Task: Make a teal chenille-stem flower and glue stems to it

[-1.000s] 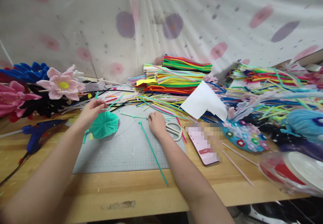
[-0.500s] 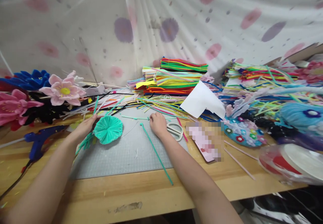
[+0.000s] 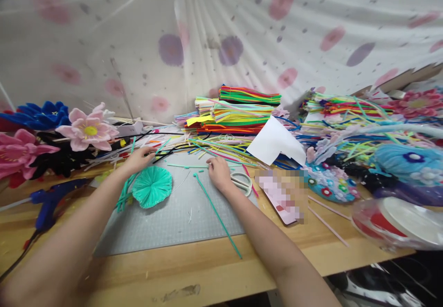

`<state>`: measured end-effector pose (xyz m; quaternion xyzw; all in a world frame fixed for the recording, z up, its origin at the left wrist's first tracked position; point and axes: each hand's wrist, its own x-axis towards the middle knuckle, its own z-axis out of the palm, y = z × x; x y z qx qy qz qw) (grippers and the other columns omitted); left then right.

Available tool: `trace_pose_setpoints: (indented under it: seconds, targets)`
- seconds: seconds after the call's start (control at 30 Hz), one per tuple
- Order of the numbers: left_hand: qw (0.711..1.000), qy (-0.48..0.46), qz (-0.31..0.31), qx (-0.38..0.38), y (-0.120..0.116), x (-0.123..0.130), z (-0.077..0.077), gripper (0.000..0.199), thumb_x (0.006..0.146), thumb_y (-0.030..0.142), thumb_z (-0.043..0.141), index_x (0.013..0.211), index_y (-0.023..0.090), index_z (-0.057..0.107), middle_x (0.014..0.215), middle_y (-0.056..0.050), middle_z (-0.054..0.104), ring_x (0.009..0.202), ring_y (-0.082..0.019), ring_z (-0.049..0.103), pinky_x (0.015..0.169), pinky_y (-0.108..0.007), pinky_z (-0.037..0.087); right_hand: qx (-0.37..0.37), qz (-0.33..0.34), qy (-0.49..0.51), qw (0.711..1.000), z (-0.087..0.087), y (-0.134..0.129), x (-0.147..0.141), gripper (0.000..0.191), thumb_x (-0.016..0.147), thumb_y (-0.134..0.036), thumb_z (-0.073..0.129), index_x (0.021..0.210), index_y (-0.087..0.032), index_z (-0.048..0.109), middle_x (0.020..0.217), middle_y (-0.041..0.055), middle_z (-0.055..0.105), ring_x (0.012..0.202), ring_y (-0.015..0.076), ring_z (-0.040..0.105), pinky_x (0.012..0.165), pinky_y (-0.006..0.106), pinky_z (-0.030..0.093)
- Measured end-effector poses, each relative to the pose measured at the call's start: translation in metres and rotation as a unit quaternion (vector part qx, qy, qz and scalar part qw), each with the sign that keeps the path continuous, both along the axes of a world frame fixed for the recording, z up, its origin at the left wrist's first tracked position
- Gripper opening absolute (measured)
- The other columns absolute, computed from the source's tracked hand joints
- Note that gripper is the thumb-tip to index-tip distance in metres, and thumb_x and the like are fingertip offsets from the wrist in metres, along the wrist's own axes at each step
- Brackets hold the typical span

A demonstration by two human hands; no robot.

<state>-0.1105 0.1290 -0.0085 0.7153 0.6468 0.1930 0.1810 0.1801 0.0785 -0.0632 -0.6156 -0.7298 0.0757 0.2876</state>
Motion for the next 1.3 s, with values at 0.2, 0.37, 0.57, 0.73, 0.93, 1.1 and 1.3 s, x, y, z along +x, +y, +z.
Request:
trace_pose_setpoints:
  seconds: [0.2,0.37,0.57,0.73,0.93,1.1,1.3]
  targets:
    - [0.993,0.090,-0.070,-0.032,0.023,-0.007,-0.015,0.054,0.078,0.037,0.041,0.125,0.011,0.047,0.131,-0.013,0.048,0.122,-0.023,0.042,0.099,-0.031,0.031,-0.012,0.003,-0.017,1.000,-0.010,-0.001,-0.001,0.022,0.080,-0.015,0.044,0.089,-0.018,0.063,0.088,0.0075,0.060,0.089,0.0199,0.048,0.080,0.031,0.036]
    - [0.984,0.099,-0.072,-0.131,0.027,-0.022,-0.003,0.046,0.081,0.045,0.032,0.099,0.018,0.063,0.096,-0.008,0.068,0.087,-0.020,0.062,0.075,-0.027,0.044,-0.026,0.011,-0.013,1.000,-0.010,-0.001,0.001,0.020,0.081,-0.017,0.045,0.087,-0.020,0.063,0.087,0.0058,0.060,0.089,0.0190,0.049,0.080,0.031,0.035]
    - [0.976,0.185,-0.083,-0.080,0.044,-0.008,0.002,0.027,0.074,0.037,0.046,0.086,0.021,0.064,0.089,-0.004,0.068,0.081,-0.019,0.061,0.065,-0.024,0.041,-0.033,0.015,0.008,0.999,-0.008,-0.002,0.002,0.019,0.080,-0.017,0.046,0.086,-0.020,0.063,0.085,0.0052,0.060,0.088,0.0179,0.050,0.079,0.029,0.035]
    - [0.965,0.254,-0.054,-0.035,0.053,-0.006,-0.005,0.035,0.070,0.035,0.049,0.098,0.016,0.059,0.101,-0.011,0.064,0.091,-0.024,0.058,0.073,-0.029,0.041,-0.042,0.021,0.019,0.999,-0.006,-0.002,0.003,0.019,0.079,-0.017,0.046,0.086,-0.020,0.063,0.085,0.0049,0.060,0.087,0.0175,0.050,0.079,0.029,0.036]
    - [0.968,0.229,-0.046,-0.093,0.049,-0.019,-0.008,0.043,0.072,0.036,0.048,0.109,0.015,0.054,0.104,-0.010,0.063,0.091,-0.021,0.058,0.071,-0.027,0.042,-0.044,0.024,0.018,0.999,-0.007,-0.001,0.002,0.019,0.080,-0.017,0.046,0.086,-0.020,0.063,0.084,0.0044,0.059,0.086,0.0175,0.050,0.079,0.029,0.035]
    - [0.978,0.172,-0.040,-0.112,0.046,-0.020,-0.006,0.036,0.073,0.034,0.045,0.103,0.018,0.057,0.093,-0.006,0.065,0.082,-0.019,0.060,0.068,-0.025,0.042,-0.028,0.012,-0.011,0.999,-0.006,-0.003,0.001,0.017,0.078,-0.026,0.052,0.090,-0.020,0.062,0.087,0.0056,0.057,0.089,0.0196,0.047,0.080,0.031,0.034]
    - [1.000,0.021,0.001,-0.002,0.001,-0.034,0.002,0.029,0.070,0.028,0.043,0.094,0.018,0.057,0.099,-0.007,0.063,0.089,-0.020,0.057,0.079,-0.029,0.043,-0.033,0.008,-0.064,0.997,-0.004,-0.005,0.000,0.013,0.080,-0.029,0.052,0.087,-0.020,0.059,0.089,0.0072,0.057,0.089,0.0216,0.045,0.076,0.032,0.032]
